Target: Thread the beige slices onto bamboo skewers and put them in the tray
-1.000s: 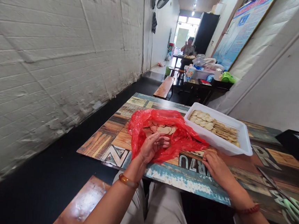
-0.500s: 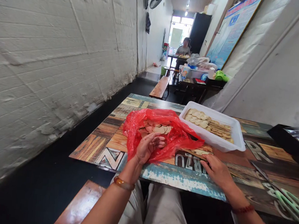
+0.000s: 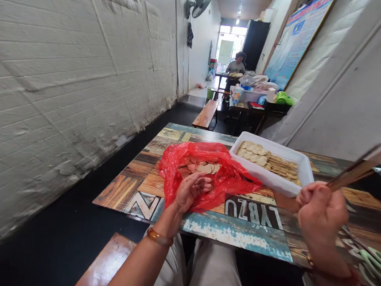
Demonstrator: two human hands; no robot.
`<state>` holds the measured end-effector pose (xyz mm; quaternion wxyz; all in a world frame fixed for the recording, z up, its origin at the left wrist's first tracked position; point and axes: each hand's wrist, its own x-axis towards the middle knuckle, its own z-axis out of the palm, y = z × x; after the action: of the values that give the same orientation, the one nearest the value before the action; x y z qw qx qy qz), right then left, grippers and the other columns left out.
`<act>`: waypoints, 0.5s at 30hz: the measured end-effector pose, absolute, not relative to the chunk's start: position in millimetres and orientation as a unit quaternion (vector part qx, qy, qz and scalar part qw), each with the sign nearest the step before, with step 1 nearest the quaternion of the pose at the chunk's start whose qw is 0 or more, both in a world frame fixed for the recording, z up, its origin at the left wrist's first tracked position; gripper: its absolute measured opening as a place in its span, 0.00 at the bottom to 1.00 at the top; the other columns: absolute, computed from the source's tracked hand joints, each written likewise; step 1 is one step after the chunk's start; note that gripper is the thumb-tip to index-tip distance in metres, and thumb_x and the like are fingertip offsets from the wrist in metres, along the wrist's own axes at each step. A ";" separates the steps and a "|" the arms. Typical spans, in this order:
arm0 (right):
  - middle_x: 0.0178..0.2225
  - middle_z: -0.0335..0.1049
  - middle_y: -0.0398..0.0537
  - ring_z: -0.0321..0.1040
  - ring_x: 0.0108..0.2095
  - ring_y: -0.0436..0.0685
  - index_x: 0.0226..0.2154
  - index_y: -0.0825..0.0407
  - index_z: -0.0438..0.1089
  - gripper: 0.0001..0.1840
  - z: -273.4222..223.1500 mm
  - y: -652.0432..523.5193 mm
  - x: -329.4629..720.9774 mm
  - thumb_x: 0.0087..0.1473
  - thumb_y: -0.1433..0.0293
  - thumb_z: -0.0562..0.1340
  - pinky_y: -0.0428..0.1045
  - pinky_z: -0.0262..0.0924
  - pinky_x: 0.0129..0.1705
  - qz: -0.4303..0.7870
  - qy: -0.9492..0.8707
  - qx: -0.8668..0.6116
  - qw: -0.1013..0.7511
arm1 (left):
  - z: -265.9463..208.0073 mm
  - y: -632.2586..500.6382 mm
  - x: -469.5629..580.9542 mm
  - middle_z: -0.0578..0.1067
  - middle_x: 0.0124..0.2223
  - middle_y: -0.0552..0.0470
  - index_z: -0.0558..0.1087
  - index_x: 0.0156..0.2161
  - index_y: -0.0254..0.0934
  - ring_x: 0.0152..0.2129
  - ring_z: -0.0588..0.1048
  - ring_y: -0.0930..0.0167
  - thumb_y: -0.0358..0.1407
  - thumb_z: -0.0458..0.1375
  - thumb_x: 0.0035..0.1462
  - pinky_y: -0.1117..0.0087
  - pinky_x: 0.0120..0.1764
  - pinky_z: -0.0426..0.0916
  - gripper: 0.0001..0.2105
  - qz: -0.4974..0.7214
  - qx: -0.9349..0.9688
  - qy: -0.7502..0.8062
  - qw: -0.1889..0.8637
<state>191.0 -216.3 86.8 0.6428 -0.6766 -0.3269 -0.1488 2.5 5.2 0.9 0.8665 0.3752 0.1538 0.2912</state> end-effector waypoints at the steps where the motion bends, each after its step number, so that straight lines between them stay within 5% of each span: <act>1: 0.19 0.48 0.38 0.46 0.17 0.50 0.27 0.47 0.56 0.13 100.3 -207.0 184.1 0.61 0.61 0.48 0.48 0.45 0.19 -0.130 -0.315 -0.617 0.710 | 1.2 5.3 2.4 0.77 0.38 0.40 0.71 0.42 0.31 0.32 0.77 0.64 0.39 0.58 0.51 0.64 0.37 0.69 0.15 0.292 0.374 0.155 0.866; 6: 0.20 0.49 0.35 0.47 0.17 0.47 0.28 0.48 0.56 0.13 101.0 -172.5 172.9 0.61 0.61 0.49 0.44 0.46 0.19 -0.040 -0.310 -0.519 0.795 | 1.5 6.0 2.4 0.77 0.38 0.40 0.72 0.42 0.30 0.31 0.77 0.66 0.39 0.59 0.50 0.64 0.38 0.70 0.15 0.298 0.369 0.162 0.866; 9: 0.23 0.54 0.38 0.55 0.22 0.48 0.28 0.48 0.56 0.14 61.0 -165.5 178.2 0.61 0.59 0.48 0.46 0.55 0.25 -0.013 -0.325 -0.610 0.722 | 1.1 6.0 2.4 0.77 0.37 0.41 0.72 0.42 0.31 0.30 0.77 0.66 0.39 0.59 0.50 0.64 0.38 0.70 0.15 0.294 0.369 0.158 0.867; 15: 0.24 0.59 0.41 0.59 0.24 0.50 0.29 0.49 0.59 0.15 7.6 -166.6 182.5 0.61 0.59 0.46 0.46 0.58 0.27 0.006 -0.374 -0.711 0.595 | 1.0 5.9 2.0 0.77 0.38 0.40 0.71 0.42 0.30 0.31 0.77 0.66 0.39 0.58 0.51 0.63 0.39 0.69 0.16 0.294 0.379 0.146 0.865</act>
<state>182.5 -166.6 7.6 0.5955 -0.7110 -0.3739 0.0061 2.0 5.9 1.0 0.8653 0.3787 0.1460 0.2940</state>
